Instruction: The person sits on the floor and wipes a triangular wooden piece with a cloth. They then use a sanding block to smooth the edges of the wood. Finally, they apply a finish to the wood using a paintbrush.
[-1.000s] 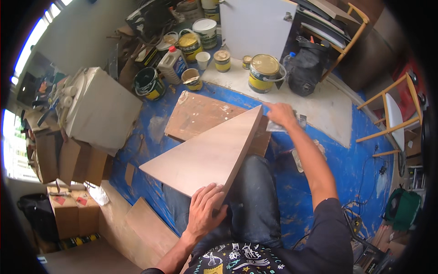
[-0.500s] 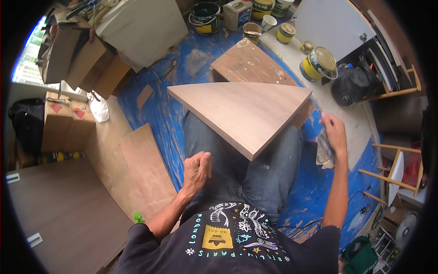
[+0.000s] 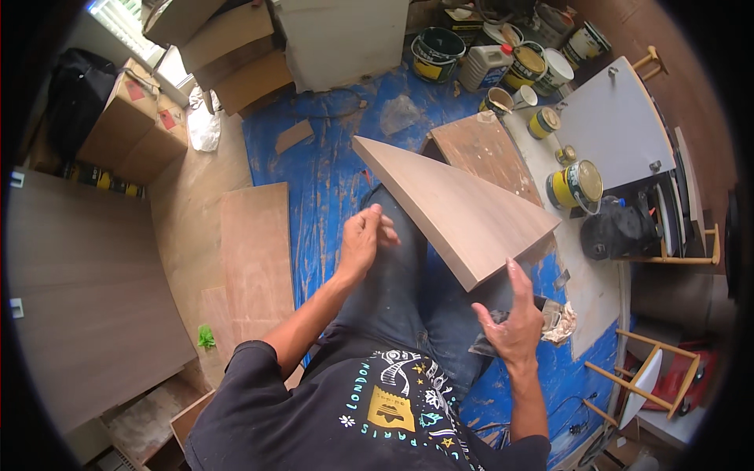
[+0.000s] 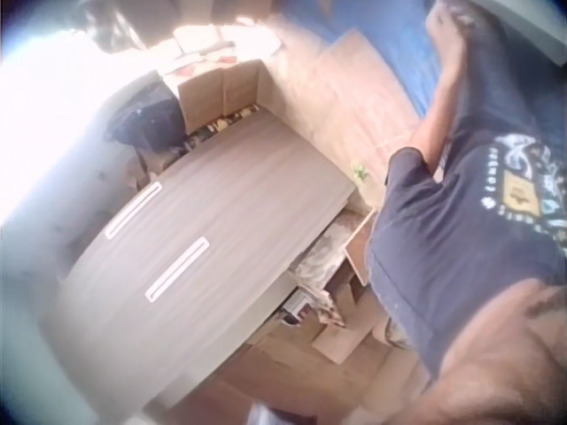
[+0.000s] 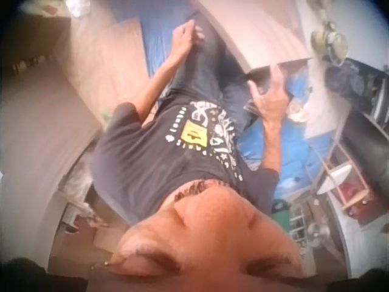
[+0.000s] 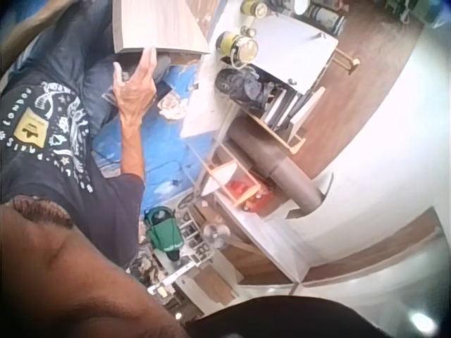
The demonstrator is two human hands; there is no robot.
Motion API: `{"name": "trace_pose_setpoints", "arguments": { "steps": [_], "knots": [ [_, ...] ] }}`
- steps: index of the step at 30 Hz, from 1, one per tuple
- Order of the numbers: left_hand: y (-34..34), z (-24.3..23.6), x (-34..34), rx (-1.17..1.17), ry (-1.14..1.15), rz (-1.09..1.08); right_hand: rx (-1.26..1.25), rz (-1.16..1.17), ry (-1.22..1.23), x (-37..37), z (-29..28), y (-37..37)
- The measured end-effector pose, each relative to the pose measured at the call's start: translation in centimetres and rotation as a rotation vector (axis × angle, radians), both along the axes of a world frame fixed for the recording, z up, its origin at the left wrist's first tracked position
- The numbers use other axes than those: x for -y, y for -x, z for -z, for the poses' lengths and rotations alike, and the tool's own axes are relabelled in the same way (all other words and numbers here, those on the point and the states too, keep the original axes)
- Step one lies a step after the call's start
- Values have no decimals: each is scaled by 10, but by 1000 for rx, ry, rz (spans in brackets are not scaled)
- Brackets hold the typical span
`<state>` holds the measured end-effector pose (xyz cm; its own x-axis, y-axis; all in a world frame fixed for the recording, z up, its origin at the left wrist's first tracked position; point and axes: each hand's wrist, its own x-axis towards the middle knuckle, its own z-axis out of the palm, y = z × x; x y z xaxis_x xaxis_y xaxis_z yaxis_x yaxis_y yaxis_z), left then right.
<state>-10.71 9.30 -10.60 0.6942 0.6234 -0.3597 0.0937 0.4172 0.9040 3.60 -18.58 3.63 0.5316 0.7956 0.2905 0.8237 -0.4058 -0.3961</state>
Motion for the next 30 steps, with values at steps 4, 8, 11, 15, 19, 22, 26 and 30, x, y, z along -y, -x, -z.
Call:
{"name": "trace_pose_setpoints", "arguments": {
  "steps": [4, 8, 11, 15, 19, 22, 26, 30],
  "knots": [
    [-7, 69, -48, -42, -272, -250, 27, -14, 160, -21, 12, 3],
    [-37, 147, -90, -297, -564, -217, 135, -89, 229, -21, 16, -10],
    [-45, 184, -127, -396, -554, -195, 184, -172, 182, -31, 20, -15],
    [-84, 182, -137, -210, -255, -139, 247, -130, 32, -48, -6, -49],
    [-123, 160, -132, 86, -227, -42, 163, -76, -19, -84, -37, -110],
    [-125, 156, -145, -85, -133, 55, 13, -76, 32, -103, -62, -129],
    [-130, 146, -125, 109, 123, 61, -122, -116, -29, -92, -90, -150],
    [-118, 126, -117, 460, 348, 30, -413, -127, -93, -85, -120, -151]
  ]
}}
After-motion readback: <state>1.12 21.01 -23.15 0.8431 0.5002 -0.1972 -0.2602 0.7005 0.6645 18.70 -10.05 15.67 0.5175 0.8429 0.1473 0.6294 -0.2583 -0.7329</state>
